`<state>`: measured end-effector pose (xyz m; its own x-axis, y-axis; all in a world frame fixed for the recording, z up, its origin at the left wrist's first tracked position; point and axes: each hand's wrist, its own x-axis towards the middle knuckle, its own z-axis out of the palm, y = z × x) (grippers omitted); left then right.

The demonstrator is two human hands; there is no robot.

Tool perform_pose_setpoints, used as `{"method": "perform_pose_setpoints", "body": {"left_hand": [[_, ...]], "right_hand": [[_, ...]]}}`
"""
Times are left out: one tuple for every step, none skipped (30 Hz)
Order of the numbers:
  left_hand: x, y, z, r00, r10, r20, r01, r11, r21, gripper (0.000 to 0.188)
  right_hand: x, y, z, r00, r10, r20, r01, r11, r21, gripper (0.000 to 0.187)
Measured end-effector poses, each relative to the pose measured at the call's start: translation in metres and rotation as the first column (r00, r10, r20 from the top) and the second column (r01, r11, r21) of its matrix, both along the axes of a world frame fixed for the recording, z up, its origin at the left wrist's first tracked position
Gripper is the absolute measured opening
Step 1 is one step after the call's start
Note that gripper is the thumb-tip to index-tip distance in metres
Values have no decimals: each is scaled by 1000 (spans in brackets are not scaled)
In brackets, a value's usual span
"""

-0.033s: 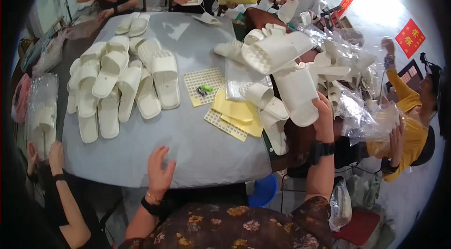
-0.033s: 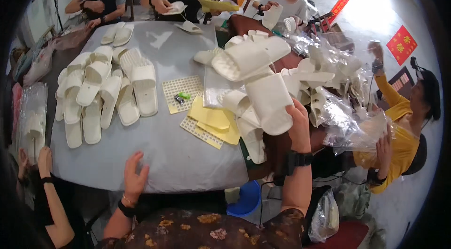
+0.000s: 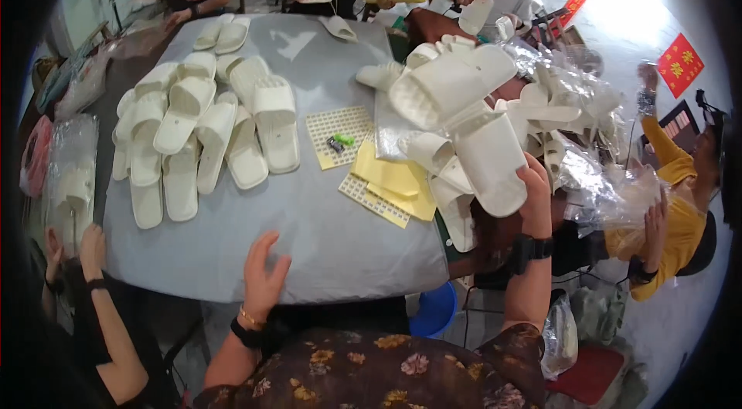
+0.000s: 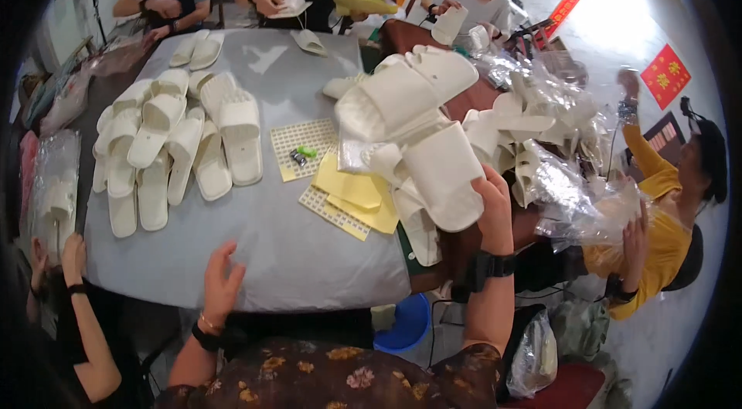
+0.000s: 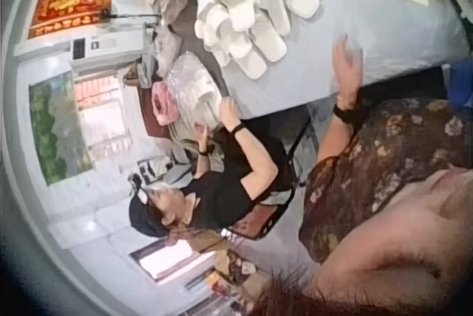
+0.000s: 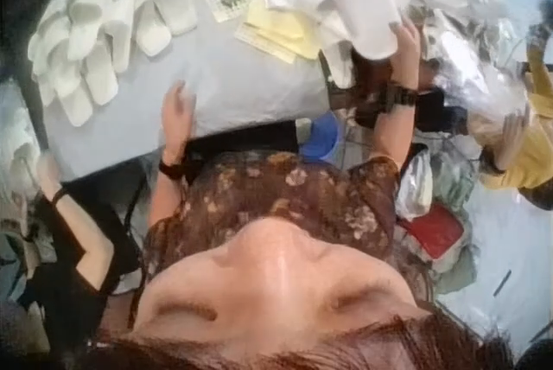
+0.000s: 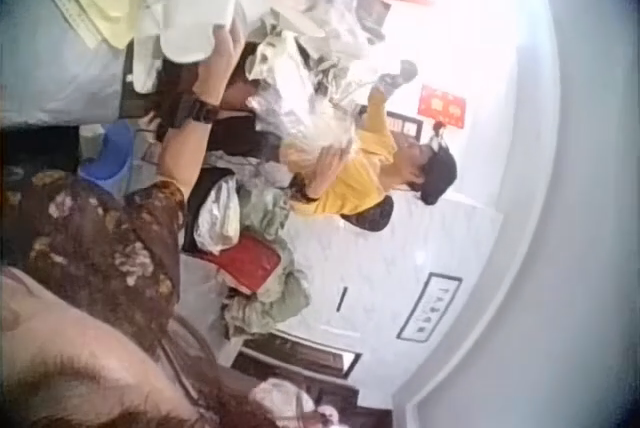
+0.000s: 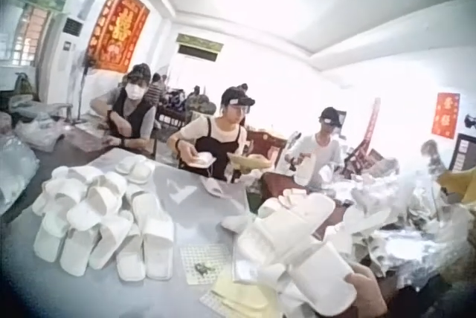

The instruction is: Inspect white sandals for defects, sort them on a table, and pack them into plastic bags as part of a manufacturing quality control process.

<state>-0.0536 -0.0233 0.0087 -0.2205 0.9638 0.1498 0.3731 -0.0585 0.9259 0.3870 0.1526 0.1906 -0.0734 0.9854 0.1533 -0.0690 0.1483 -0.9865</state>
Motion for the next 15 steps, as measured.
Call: {"method": "perform_pose_setpoints", "body": {"left_hand": [[3, 6, 8, 935, -53, 350, 76, 996, -53, 53], [9, 9, 14, 750, -61, 658, 148, 986, -77, 58], [11, 11, 21, 587, -111, 802, 233, 972, -36, 59], [14, 13, 30, 395, -146, 907, 301, 953, 22, 60], [20, 18, 36, 399, -118, 909, 288, 958, -2, 60], [27, 24, 39, 376, -106, 921, 268, 963, 2, 58], [28, 22, 37, 353, -96, 931, 247, 969, 6, 56], [26, 16, 31, 357, -74, 931, 240, 971, -14, 56], [24, 11, 23, 388, 7, 922, 205, 974, -94, 54], [22, 6, 16, 416, 87, 905, 168, 971, -171, 52], [22, -1, 12, 376, 154, 914, 114, 971, -211, 57], [22, -8, 8, 380, 170, 909, 107, 968, -226, 57], [22, -15, 5, 398, 176, 900, 68, 973, -221, 57], [21, -22, 1, 414, 183, 892, 28, 977, -213, 58], [20, -27, -4, 416, 196, 888, 23, 974, -226, 58]], "right_hand": [[-7, -11, -2, 999, 46, -8, -47, 998, -32, 41], [-16, -18, -9, 995, 102, -19, -103, 993, -66, 42], [-28, -25, -18, 992, 129, 8, -127, 986, -111, 42], [-39, -32, -27, 987, 157, 30, -151, 976, -157, 43], [-50, -39, -36, 973, 229, 28, -220, 959, -178, 37], [-64, -42, -52, 971, 228, 76, -211, 959, -190, 33], [-76, -47, -65, 964, 244, 106, -214, 947, -238, 34], [-84, -52, -75, 958, 252, 139, -206, 937, -282, 35], [-89, -54, -89, 937, 287, 197, -230, 935, -268, 35], [-94, -56, -102, 936, 297, 188, -237, 929, -284, 35], [-99, -58, -114, 942, 304, 145, -249, 919, -306, 35], [-104, -61, -126, 946, 307, 101, -260, 909, -326, 34], [-107, -64, -137, 944, 320, 73, -275, 894, -355, 34], [-111, -69, -145, 943, 327, 66, -282, 887, -366, 34], [-115, -74, -153, 935, 346, 79, -297, 885, -359, 35]]}}
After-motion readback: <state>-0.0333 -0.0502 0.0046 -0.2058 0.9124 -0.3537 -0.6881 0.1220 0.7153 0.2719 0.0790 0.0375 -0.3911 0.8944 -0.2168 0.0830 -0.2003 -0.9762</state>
